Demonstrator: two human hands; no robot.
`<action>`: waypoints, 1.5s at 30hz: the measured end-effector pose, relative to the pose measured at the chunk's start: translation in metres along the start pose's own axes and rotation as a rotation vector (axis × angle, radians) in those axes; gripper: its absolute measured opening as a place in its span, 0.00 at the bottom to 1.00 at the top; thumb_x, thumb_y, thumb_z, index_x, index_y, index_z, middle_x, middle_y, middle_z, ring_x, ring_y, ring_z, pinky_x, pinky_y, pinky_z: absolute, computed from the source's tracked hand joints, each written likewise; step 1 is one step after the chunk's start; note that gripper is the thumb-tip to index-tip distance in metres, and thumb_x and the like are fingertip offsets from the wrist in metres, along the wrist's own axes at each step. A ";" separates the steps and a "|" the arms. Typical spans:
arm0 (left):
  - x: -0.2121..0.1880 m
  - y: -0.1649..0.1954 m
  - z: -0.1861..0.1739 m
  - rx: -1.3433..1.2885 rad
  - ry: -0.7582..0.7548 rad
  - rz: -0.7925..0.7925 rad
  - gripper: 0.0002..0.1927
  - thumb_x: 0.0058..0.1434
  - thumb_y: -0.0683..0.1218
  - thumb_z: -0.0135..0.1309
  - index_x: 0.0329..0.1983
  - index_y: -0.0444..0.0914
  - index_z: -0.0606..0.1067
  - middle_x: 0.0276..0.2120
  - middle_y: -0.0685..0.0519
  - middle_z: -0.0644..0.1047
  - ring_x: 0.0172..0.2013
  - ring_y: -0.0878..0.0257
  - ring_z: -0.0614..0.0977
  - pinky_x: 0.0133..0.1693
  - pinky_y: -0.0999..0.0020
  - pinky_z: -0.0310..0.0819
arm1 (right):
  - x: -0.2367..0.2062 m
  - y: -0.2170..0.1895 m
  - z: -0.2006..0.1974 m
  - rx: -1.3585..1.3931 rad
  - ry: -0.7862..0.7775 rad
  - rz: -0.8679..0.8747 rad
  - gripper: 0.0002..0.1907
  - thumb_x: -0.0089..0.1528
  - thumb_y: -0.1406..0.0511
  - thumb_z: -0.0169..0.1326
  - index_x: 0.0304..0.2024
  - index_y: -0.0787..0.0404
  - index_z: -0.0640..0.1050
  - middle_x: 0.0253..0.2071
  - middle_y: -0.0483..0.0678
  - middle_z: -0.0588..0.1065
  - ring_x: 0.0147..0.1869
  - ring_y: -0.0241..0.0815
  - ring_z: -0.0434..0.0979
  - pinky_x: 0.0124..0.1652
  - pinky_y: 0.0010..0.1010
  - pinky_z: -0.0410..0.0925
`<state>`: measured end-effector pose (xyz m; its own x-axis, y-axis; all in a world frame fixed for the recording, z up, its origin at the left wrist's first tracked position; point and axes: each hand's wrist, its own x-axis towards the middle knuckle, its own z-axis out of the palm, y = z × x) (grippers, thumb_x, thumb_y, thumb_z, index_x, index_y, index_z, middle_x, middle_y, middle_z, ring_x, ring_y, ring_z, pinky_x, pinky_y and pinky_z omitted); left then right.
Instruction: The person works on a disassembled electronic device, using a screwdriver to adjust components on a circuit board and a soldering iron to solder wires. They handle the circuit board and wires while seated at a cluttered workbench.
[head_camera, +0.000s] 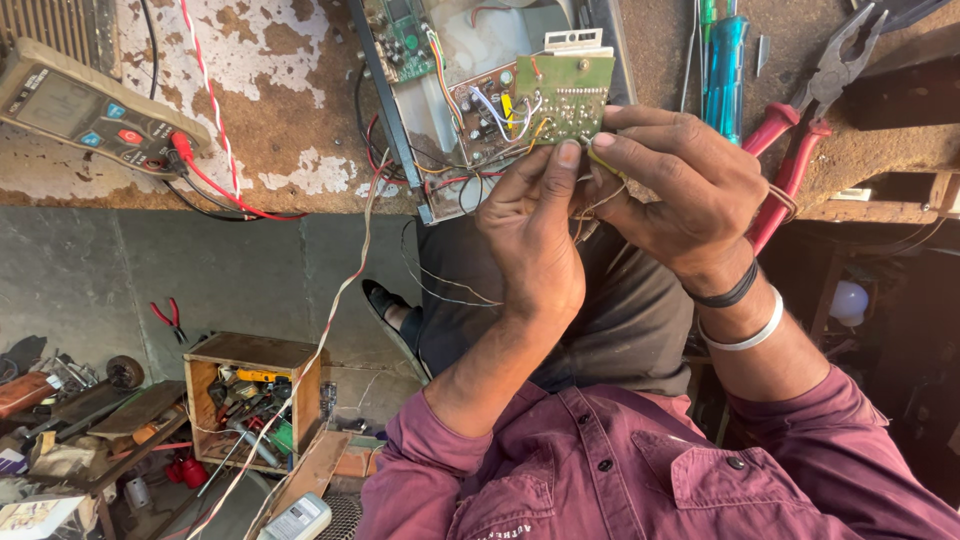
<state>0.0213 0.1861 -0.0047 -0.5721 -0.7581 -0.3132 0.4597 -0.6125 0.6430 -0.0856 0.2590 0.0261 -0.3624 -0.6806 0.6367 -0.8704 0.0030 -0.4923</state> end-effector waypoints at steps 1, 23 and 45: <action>0.000 -0.001 0.000 0.001 -0.003 0.010 0.07 0.71 0.39 0.57 0.49 0.31 0.80 0.42 0.51 0.82 0.39 0.67 0.82 0.44 0.69 0.81 | -0.001 0.000 0.001 0.002 0.005 0.004 0.14 0.64 0.74 0.72 0.49 0.64 0.81 0.45 0.52 0.80 0.56 0.50 0.85 0.47 0.31 0.79; 0.006 0.000 -0.001 0.014 0.051 -0.075 0.06 0.69 0.41 0.59 0.45 0.33 0.77 0.42 0.50 0.82 0.42 0.58 0.86 0.41 0.70 0.81 | 0.004 0.003 0.009 0.041 0.149 0.133 0.15 0.67 0.76 0.60 0.55 0.64 0.76 0.49 0.54 0.81 0.59 0.52 0.84 0.54 0.35 0.78; -0.010 0.026 0.000 0.298 -0.082 0.010 0.16 0.72 0.43 0.52 0.58 0.29 0.73 0.46 0.46 0.80 0.44 0.63 0.82 0.45 0.67 0.83 | 0.010 0.015 0.001 0.201 0.009 0.184 0.35 0.54 0.71 0.76 0.59 0.63 0.72 0.62 0.53 0.76 0.67 0.49 0.79 0.62 0.35 0.74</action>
<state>0.0387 0.1773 0.0150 -0.6271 -0.7358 -0.2555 0.2533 -0.5029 0.8264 -0.1016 0.2515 0.0240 -0.5119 -0.6757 0.5305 -0.7067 -0.0198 -0.7072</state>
